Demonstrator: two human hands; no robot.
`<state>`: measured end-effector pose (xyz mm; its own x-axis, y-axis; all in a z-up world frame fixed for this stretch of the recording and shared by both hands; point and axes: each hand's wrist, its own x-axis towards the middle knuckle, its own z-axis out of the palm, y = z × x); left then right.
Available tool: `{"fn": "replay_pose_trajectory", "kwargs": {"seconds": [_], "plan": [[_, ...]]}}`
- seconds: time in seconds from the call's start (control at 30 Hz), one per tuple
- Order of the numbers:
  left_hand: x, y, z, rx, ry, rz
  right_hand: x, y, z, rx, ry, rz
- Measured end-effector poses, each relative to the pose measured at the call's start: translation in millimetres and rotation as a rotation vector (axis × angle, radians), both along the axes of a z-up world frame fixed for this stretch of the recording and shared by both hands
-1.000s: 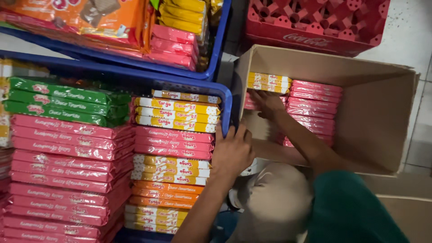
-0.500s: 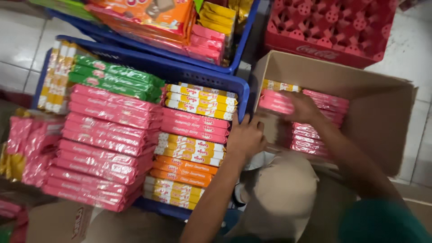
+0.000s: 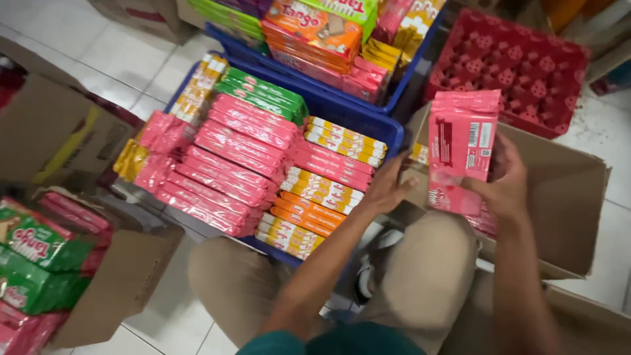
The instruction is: The person transfers stacks of Tango snack packets from a blue plastic crate into a cardboard box. They pick up stacks of pink, yellow, green, and orange packets and place them into the box, repeating the process until the crate is empty.
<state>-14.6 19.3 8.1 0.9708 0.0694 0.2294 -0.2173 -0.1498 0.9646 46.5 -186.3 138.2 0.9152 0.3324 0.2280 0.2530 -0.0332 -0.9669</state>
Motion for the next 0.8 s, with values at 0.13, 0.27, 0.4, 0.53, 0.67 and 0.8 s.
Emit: {"fn": "replay_pose_trajectory", "kwargs": {"seconds": [0.13,0.27,0.4,0.53,0.67,0.8], "plan": [[-31.3,29.1,112.7,-0.314,0.029,-0.093,0.4,37.9,-30.7,0.146,0.047,0.062],[-52.5,72.9,131.0,-0.293,0.051,0.033,-3.0,77.1,-71.8,0.288,0.112,0.183],[-94.4,116.2,118.3,-0.088,0.091,0.12,-5.8,96.4,-107.8,0.351,0.212,0.36],[-137.3,156.6,137.3,0.555,0.289,0.063,-4.0,69.2,-90.8,0.05,0.012,0.464],[-168.4,174.3,115.2,0.853,-0.018,-0.131,-20.9,65.3,-77.5,0.121,0.33,0.351],[-184.3,171.6,78.9,1.202,0.022,-0.282,-25.8,68.8,-78.2,-0.013,0.272,0.202]]}}
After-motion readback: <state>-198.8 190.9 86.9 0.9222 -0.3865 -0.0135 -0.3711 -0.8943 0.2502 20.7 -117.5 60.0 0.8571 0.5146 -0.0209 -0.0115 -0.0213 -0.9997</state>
